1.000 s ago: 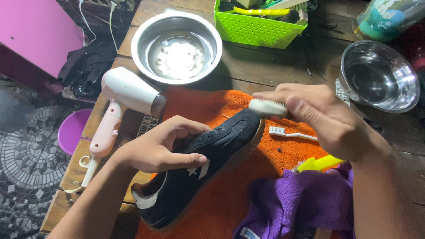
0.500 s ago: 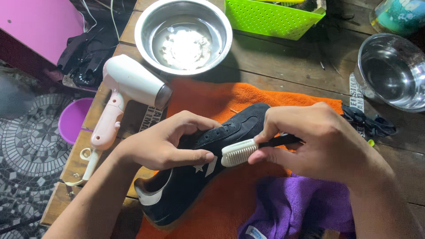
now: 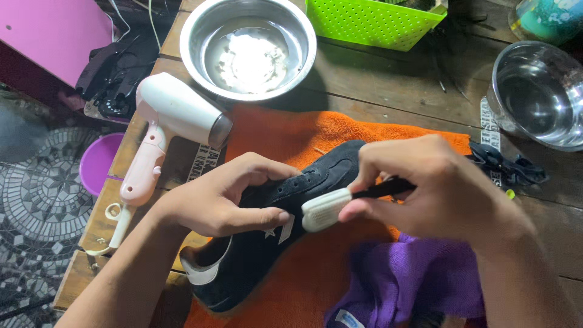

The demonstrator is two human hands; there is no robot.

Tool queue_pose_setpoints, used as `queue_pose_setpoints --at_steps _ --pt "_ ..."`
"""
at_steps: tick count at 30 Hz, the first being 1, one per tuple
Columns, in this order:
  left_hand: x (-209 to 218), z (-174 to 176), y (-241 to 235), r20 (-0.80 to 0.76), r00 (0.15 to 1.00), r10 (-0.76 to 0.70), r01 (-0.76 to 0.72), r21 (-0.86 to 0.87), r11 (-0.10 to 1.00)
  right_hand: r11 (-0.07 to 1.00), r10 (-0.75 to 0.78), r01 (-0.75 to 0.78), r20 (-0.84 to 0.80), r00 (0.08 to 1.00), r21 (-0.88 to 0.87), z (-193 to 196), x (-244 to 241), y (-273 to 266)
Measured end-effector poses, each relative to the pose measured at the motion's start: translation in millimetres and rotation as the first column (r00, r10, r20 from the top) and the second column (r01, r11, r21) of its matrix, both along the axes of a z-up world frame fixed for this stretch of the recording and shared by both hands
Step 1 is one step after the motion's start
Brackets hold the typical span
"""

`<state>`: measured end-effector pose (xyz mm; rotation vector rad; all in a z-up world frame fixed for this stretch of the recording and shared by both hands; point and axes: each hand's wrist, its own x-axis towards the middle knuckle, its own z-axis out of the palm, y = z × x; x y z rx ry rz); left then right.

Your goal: The person cleans a black sneaker by scrubbing the upper fabric with a brush and then uses a small metal tool to pick debris out of the sole's treads. The shoe is held over an orange towel on a wooden table.

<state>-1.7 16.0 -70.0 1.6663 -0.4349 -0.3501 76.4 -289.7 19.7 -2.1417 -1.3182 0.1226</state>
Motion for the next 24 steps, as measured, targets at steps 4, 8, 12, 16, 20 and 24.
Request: queue_pose_setpoints --at_steps 4,8,12,16,20,24 --pt "3.8 2.3 -2.9 -0.002 0.995 -0.097 0.096 -0.070 0.993 0.996 -0.086 0.086 0.029 0.996 0.010 -0.1 27.7 -26.6" --pt "1.9 1.2 -2.9 -0.055 0.998 0.018 -0.020 -0.035 0.999 0.990 -0.138 0.137 0.055 0.989 0.027 8.8 12.0 -18.4" --pt "5.5 9.2 -6.2 -0.009 0.996 -0.087 0.086 -0.074 0.994 0.999 0.048 -0.048 0.044 0.998 0.002 2.9 -6.4 6.2" --pt "0.6 -3.8 -2.1 -0.006 0.998 -0.055 0.054 -0.062 0.997 0.995 -0.097 0.101 0.115 0.989 -0.022 4.4 21.4 -24.7" --pt "3.6 0.1 1.2 -0.079 0.996 -0.037 0.037 0.002 0.999 0.950 -0.301 0.299 0.008 0.954 0.095 1.9 36.2 -62.9" --pt "8.6 3.2 -3.1 -0.217 0.959 -0.182 0.147 -0.169 0.975 0.930 -0.228 0.276 -0.208 0.951 0.243 -3.4 46.2 -86.2"
